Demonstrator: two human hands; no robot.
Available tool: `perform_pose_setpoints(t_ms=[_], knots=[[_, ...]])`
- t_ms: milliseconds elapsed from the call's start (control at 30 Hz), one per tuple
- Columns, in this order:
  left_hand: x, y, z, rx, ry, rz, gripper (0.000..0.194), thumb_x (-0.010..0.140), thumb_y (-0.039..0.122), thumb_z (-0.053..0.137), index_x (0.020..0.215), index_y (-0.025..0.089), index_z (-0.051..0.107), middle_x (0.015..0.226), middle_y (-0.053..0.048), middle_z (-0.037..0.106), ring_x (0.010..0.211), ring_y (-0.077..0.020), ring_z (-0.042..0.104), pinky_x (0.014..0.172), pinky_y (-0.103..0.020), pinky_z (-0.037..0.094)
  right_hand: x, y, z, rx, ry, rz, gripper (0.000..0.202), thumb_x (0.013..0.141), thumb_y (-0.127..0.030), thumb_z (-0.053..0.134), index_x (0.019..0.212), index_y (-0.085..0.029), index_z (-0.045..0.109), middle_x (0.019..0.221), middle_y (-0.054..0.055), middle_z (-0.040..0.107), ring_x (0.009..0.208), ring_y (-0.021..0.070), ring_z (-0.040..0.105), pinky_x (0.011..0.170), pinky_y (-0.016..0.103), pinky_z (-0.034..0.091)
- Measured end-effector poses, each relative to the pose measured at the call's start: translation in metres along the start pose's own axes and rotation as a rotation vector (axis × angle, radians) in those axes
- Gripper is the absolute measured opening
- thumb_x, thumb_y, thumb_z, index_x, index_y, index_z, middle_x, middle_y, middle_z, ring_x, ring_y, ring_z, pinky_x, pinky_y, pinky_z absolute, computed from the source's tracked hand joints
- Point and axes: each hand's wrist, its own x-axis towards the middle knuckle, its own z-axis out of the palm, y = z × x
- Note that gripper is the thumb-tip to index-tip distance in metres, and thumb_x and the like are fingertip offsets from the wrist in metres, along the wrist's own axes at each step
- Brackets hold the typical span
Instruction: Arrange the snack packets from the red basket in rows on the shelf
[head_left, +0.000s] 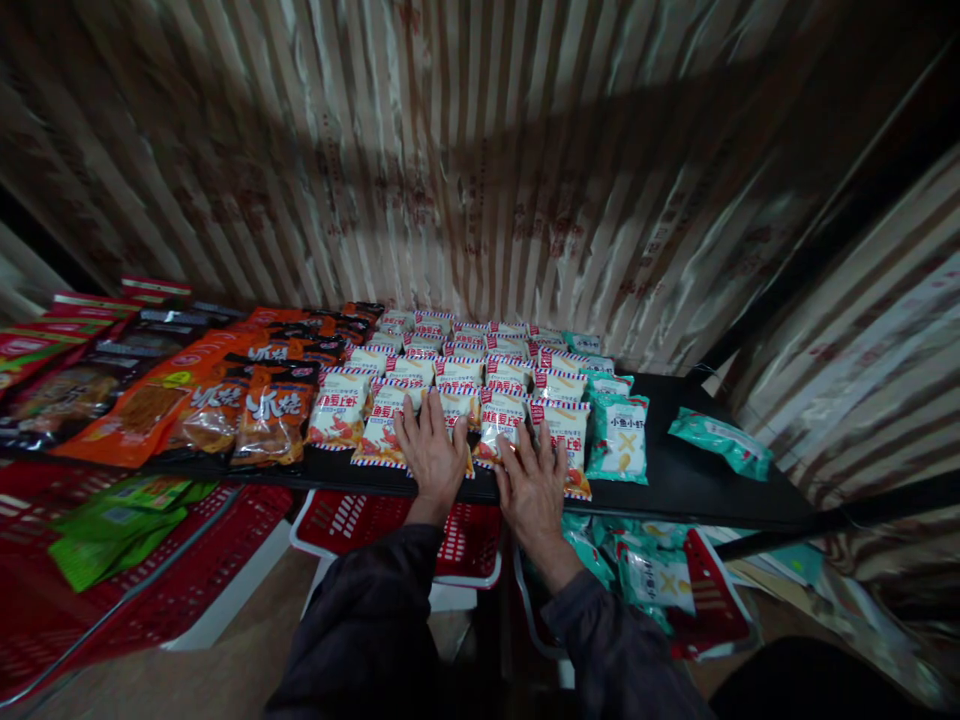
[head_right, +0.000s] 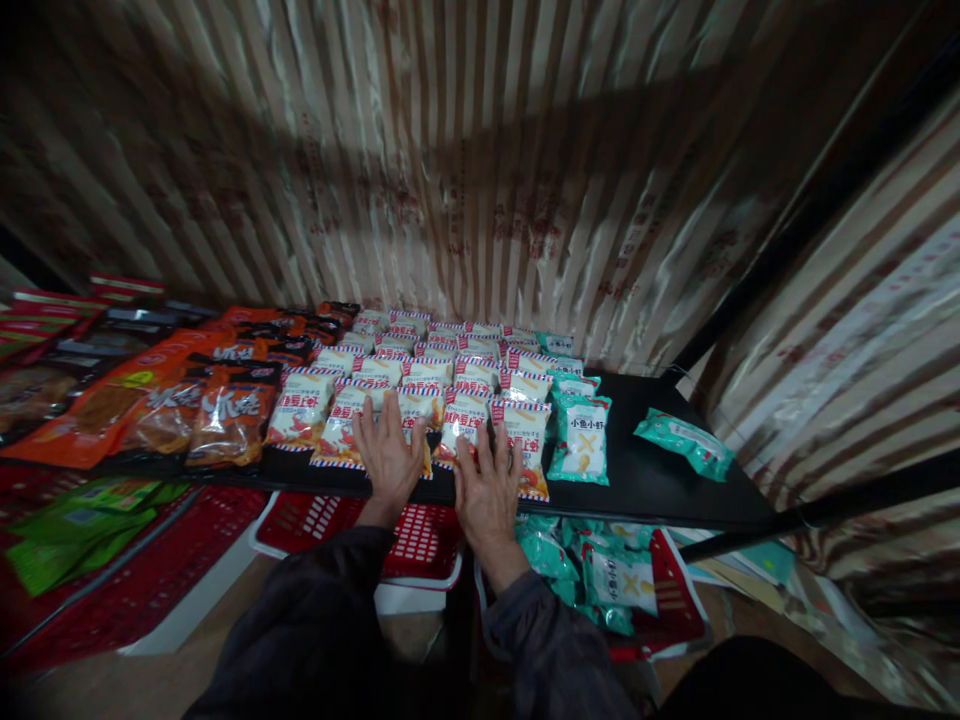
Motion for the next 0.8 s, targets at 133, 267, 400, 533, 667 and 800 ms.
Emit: perform_pose_setpoints(t_ms=[133,267,400,533,667,800], knots=[[0.000,0.005,0.003,0.011,0.003,0.018,0.050,0.093,0.040,0.046,0.134,0.011,0.054,0.144,-0.019,0.048,0.145,-0.0366,0.023,0.116,-0.059,0.018,-0.001,0.000,0.001,-0.013,0.000,0.018,0.042,0.091,-0.027,0.056,0.133,-0.022,0.056,0.151,0.013,0.041,0.148,0.0331,0.012,0.114,0.060,0.018],[-0.002,0.008,0.003,0.005,-0.006,0.032,0.046,0.092,0.039,0.049,0.132,0.018,0.057,0.149,-0.016,0.044,0.147,-0.0360,0.018,0.115,-0.061,0.018,-0.002,0.001,0.002,-0.007,-0.010,0.025,0.044,0.091,-0.026,0.055,0.135,-0.024,0.054,0.155,0.011,0.036,0.149,0.0331,0.011,0.114,0.061,0.018],[-0.003,0.007,0.003,0.012,0.004,0.043,0.046,0.092,0.038,0.050,0.132,0.018,0.057,0.149,-0.016,0.043,0.147,-0.0367,0.018,0.115,-0.061,0.018,-0.002,0.001,0.002,0.004,-0.010,0.026,0.045,0.091,-0.026,0.055,0.136,-0.022,0.053,0.157,0.011,0.032,0.149,0.0328,0.011,0.115,0.061,0.018],[-0.003,0.007,0.003,0.007,0.027,0.033,0.048,0.091,0.038,0.050,0.134,0.018,0.056,0.149,-0.016,0.043,0.147,-0.0358,0.018,0.116,-0.060,0.018,-0.003,0.001,-0.001,0.010,0.010,0.022,0.046,0.093,-0.026,0.053,0.138,-0.021,0.050,0.161,0.012,0.021,0.149,0.0328,0.011,0.114,0.059,0.020],[-0.004,0.008,0.003,-0.016,0.041,0.013,0.048,0.090,0.037,0.051,0.133,0.016,0.056,0.148,-0.016,0.045,0.147,-0.0353,0.018,0.117,-0.058,0.018,-0.007,0.004,-0.005,0.003,0.039,0.026,0.048,0.093,-0.025,0.051,0.142,-0.022,0.046,0.162,0.011,0.017,0.149,0.0322,0.010,0.114,0.058,0.022],[-0.005,0.009,0.002,-0.025,0.048,0.001,0.049,0.090,0.037,0.051,0.133,0.016,0.056,0.148,-0.016,0.045,0.147,-0.0351,0.018,0.116,-0.059,0.019,-0.014,0.012,-0.007,-0.010,0.058,0.028,0.049,0.093,-0.027,0.052,0.142,-0.023,0.046,0.162,0.010,0.018,0.149,0.0328,0.009,0.114,0.058,0.022]])
